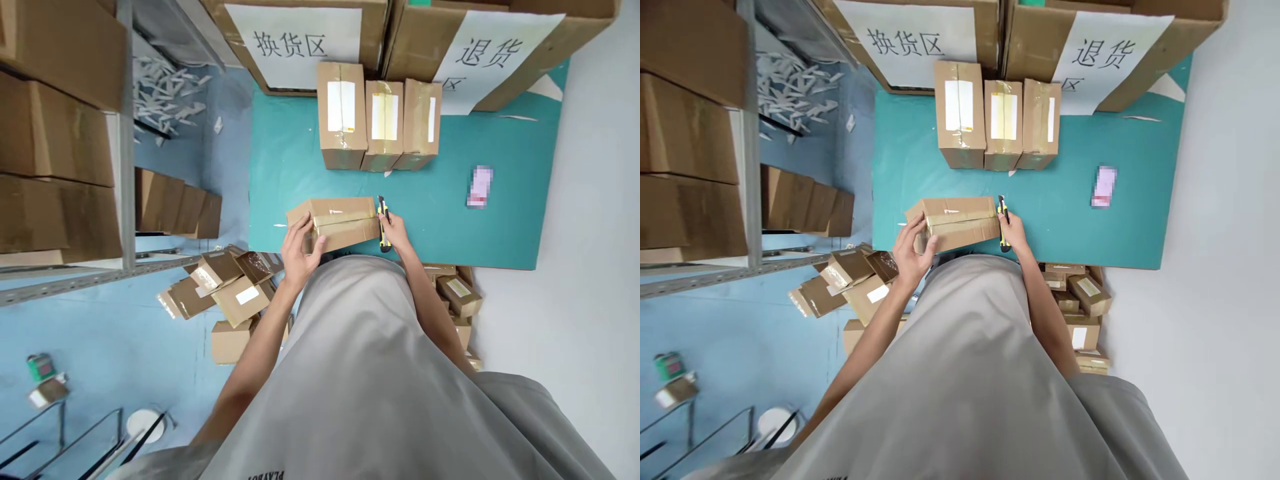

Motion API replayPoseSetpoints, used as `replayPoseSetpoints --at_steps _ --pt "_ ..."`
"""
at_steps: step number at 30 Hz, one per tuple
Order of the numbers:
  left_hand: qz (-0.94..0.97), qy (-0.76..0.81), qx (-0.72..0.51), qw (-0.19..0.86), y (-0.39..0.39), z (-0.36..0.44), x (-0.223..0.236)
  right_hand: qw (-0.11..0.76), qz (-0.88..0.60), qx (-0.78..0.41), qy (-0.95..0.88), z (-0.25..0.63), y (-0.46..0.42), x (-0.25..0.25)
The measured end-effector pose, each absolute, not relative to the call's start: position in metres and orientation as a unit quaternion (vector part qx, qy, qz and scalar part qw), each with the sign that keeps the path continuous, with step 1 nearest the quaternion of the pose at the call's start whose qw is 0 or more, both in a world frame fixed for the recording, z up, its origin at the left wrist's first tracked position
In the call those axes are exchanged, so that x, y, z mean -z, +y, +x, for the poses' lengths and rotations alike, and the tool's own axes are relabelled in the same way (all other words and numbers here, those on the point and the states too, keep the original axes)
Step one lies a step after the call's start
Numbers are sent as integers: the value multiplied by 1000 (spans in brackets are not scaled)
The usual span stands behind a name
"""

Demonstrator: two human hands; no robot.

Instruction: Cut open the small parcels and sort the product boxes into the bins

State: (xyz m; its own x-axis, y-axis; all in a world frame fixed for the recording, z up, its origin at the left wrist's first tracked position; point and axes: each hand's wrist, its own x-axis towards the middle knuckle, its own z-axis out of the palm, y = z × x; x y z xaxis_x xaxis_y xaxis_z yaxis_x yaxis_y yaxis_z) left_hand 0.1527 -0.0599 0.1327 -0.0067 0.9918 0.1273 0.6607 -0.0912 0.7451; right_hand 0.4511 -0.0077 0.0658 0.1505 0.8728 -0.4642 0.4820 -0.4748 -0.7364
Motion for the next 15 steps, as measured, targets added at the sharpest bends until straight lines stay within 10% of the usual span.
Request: replayPoseSetpoints --at_steps 15 --pt "592 542 -334 495 -25 220 -51 -9 -802 -226 -552 536 -35 -144"
